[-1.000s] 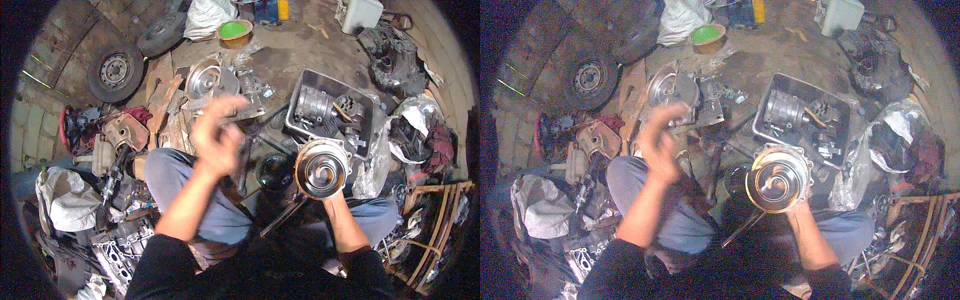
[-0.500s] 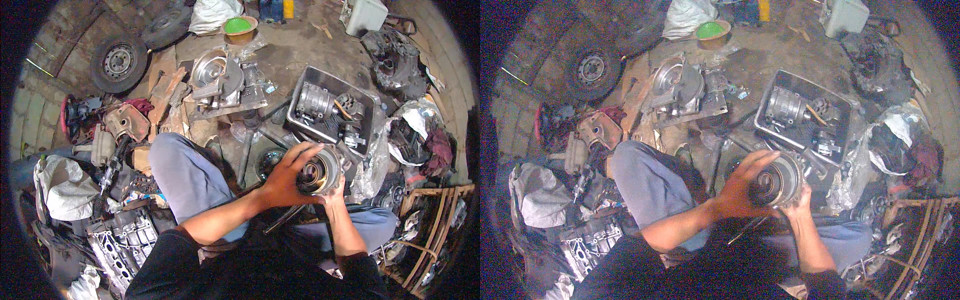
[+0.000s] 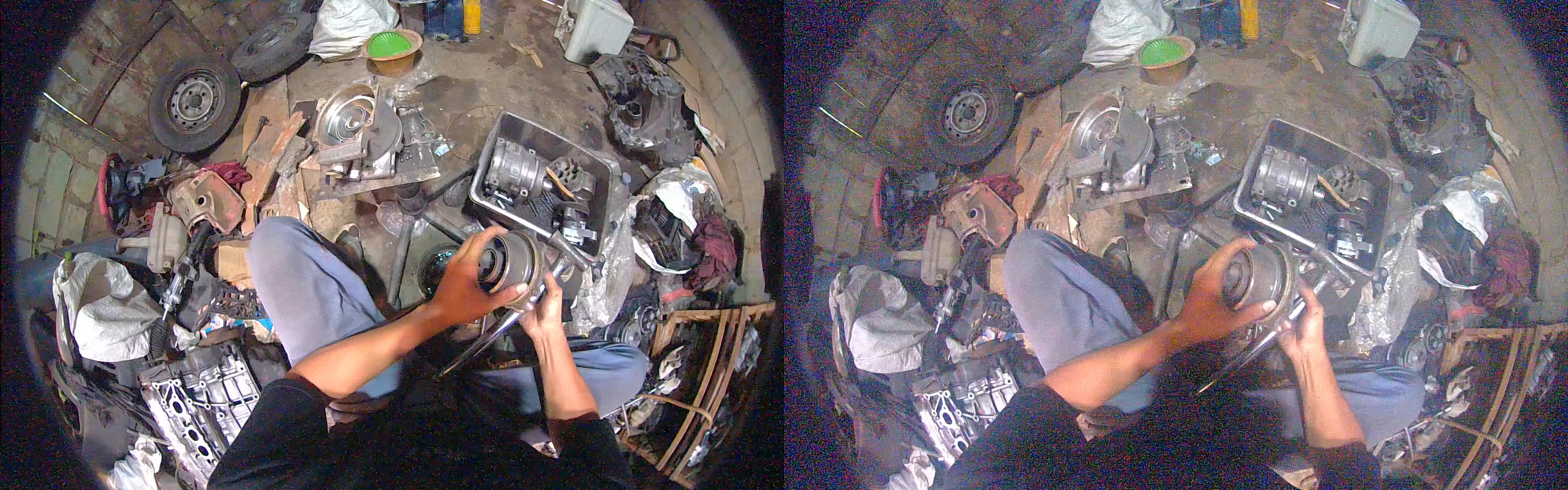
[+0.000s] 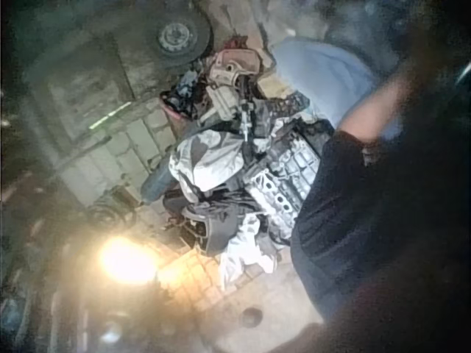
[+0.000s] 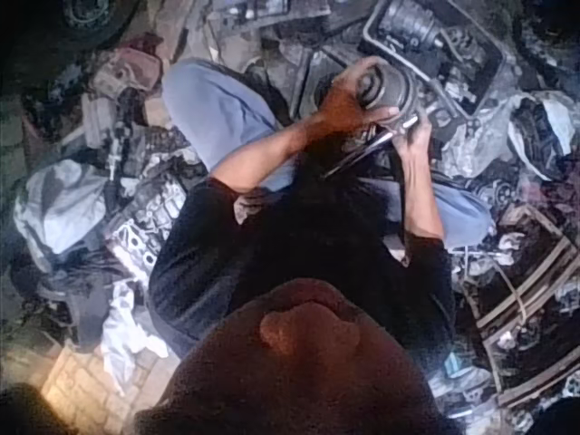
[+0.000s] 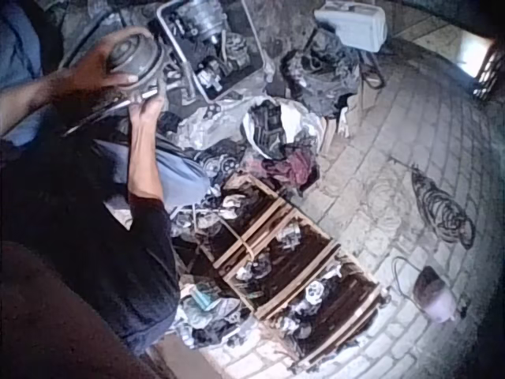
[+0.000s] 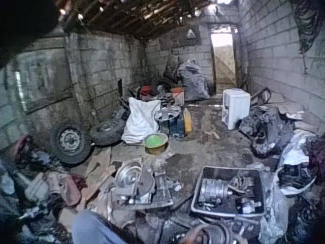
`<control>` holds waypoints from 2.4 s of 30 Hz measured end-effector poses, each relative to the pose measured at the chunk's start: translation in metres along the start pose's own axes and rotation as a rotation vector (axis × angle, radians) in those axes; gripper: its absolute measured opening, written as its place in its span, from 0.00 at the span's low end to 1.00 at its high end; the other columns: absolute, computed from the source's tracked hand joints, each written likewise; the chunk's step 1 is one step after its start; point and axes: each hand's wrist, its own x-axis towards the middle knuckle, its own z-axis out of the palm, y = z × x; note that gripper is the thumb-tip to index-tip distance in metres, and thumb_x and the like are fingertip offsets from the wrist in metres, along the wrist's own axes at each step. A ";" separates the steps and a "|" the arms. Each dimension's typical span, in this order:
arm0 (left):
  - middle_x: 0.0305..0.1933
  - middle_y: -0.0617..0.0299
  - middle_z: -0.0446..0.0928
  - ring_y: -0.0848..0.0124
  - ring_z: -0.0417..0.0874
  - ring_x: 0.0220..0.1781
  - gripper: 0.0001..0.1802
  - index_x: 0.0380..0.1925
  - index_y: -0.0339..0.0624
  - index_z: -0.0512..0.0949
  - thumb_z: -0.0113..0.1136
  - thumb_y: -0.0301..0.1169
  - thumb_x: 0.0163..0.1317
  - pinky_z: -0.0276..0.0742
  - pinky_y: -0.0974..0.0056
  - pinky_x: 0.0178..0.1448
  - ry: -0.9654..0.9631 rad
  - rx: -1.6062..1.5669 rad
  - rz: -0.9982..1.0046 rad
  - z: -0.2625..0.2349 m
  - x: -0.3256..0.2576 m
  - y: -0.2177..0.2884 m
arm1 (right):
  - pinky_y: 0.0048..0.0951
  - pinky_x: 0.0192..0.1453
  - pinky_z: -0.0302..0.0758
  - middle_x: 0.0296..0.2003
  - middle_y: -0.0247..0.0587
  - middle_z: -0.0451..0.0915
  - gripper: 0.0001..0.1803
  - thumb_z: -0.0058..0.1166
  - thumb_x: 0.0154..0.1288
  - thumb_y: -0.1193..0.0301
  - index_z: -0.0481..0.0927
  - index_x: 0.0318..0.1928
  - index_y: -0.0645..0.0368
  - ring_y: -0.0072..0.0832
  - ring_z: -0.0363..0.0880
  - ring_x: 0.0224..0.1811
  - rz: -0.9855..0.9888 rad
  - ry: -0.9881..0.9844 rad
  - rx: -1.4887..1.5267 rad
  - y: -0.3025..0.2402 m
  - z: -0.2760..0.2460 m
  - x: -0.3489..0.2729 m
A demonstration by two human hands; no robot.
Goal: The person uses a wrench to loosen and remove bolts from a metallic engine component. They then use a hammer to tap and separate the housing, revealing internal parts. The person continues to remove and inspect the separated pieces.
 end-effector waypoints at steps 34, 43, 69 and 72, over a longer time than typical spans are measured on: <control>0.63 0.53 0.77 0.50 0.76 0.65 0.30 0.62 0.46 0.73 0.49 0.52 0.67 0.67 0.38 0.70 0.075 -1.353 -0.733 -0.018 0.038 -0.016 | 0.24 0.16 0.58 0.16 0.24 0.64 0.21 0.58 0.72 0.52 0.80 0.42 0.59 0.18 0.58 0.12 -0.520 0.433 -0.231 -0.051 -0.008 0.002; 0.72 0.51 0.69 0.46 0.71 0.71 0.37 0.71 0.53 0.66 0.32 0.60 0.72 0.67 0.32 0.71 0.083 -1.351 -0.901 -0.022 0.013 -0.030 | 0.32 0.16 0.63 0.19 0.34 0.75 0.20 0.62 0.68 0.54 0.80 0.31 0.58 0.26 0.66 0.13 -0.477 0.810 -0.336 0.028 -0.164 0.107; 0.74 0.42 0.61 0.40 0.61 0.76 0.37 0.71 0.45 0.63 0.37 0.56 0.70 0.54 0.26 0.76 0.239 -1.659 -0.971 -0.055 0.015 0.009 | 0.42 0.62 0.75 0.55 0.68 0.80 0.32 0.62 0.58 0.55 0.82 0.53 0.72 0.52 0.81 0.60 0.063 0.840 -1.262 0.075 -0.236 0.153; 0.73 0.44 0.64 0.41 0.62 0.75 0.35 0.70 0.48 0.65 0.37 0.54 0.69 0.55 0.24 0.74 0.288 -1.557 -0.939 -0.058 0.017 0.005 | 0.42 0.62 0.75 0.53 0.63 0.82 0.29 0.61 0.60 0.56 0.83 0.50 0.71 0.52 0.81 0.58 0.005 1.019 -1.124 0.069 -0.185 0.132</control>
